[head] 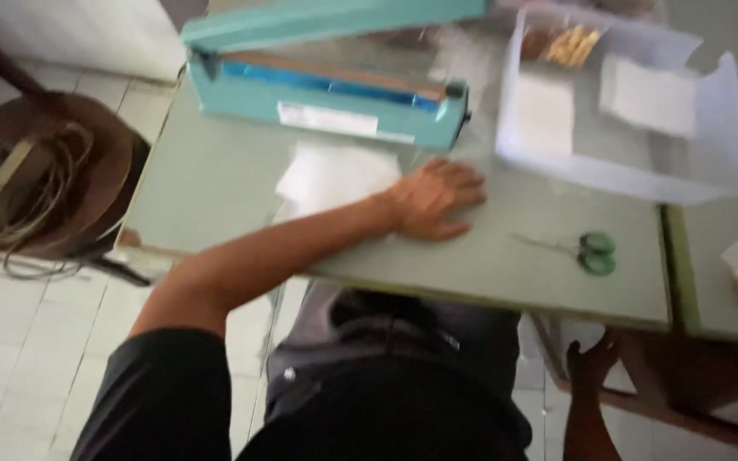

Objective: Cutting individual plastic bags from a larger plastic sheet using scissors at a packaging station.

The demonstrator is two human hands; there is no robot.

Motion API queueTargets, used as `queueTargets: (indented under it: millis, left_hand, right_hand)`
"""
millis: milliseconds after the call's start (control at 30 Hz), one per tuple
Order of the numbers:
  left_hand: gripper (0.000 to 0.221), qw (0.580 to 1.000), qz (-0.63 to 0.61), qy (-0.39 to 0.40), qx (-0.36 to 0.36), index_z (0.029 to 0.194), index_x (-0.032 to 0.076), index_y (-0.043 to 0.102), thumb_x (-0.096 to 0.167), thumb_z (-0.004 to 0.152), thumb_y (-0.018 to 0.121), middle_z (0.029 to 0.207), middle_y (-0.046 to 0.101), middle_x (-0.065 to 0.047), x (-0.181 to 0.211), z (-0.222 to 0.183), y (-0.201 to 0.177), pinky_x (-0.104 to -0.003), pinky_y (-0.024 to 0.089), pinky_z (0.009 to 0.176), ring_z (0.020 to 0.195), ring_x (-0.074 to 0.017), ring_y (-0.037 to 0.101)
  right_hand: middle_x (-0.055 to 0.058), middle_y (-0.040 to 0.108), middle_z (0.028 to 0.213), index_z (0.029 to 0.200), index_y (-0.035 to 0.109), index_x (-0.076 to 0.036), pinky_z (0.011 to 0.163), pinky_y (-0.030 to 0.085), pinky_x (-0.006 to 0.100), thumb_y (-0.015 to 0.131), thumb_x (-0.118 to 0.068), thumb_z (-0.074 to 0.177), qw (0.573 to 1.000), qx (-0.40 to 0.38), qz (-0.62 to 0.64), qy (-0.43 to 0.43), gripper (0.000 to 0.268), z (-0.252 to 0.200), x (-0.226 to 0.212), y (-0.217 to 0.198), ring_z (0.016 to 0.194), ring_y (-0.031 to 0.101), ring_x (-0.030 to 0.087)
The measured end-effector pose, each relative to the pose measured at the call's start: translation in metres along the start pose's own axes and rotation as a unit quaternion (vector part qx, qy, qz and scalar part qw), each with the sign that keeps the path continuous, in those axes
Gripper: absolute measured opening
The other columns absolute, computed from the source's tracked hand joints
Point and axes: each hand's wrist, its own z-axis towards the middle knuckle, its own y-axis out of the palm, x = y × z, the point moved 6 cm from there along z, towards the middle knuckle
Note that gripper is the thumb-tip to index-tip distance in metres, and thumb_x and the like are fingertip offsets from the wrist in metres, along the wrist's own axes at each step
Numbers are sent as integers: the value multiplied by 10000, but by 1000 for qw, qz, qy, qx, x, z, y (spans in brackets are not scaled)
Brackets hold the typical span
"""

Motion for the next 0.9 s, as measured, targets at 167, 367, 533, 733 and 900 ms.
queueTargets:
  millis: [167,367,533,733,900]
  left_hand:
    - [572,1000,-27,6,14,1399,150,552,470,930,623,1494,524,-188,6,-10,-12,-582,329,1134,1366,-365,495]
    - [580,997,-31,16,64,1328,161,606,557,906,576,1405,582,-165,0,-8,-5,-544,367,1072,1323,-354,537]
    - [591,993,-31,26,113,1235,142,671,611,895,558,1325,643,-179,3,-12,-16,-544,431,1024,1283,-381,586]
    - [584,997,-36,12,70,1264,156,656,598,895,564,1364,622,-158,6,-12,-22,-522,421,1062,1338,-345,558]
    - [582,993,-29,37,108,1253,116,665,562,885,605,1324,627,-163,5,-13,-14,-526,442,1022,1298,-353,577]
  right_hand:
    - [283,169,1686,1658,189,-75,1222,180,620,612,-78,907,1000,22,9,-8,862,-58,14,25,1546,150,459]
    - [332,288,1573,1592,347,-53,1135,329,678,715,-89,827,999,21,28,-30,850,-37,57,45,1437,318,571]
    - [283,566,1353,1432,619,-71,920,551,608,709,-146,938,996,-1,90,-18,507,6,60,57,1160,629,493]
    - [203,706,1256,1338,707,-213,791,575,568,830,-446,856,972,-206,92,70,549,-22,49,96,1092,698,424]
    - [325,623,1394,1434,645,-97,968,542,612,814,-309,916,907,-378,107,150,585,-68,55,117,1239,643,476]
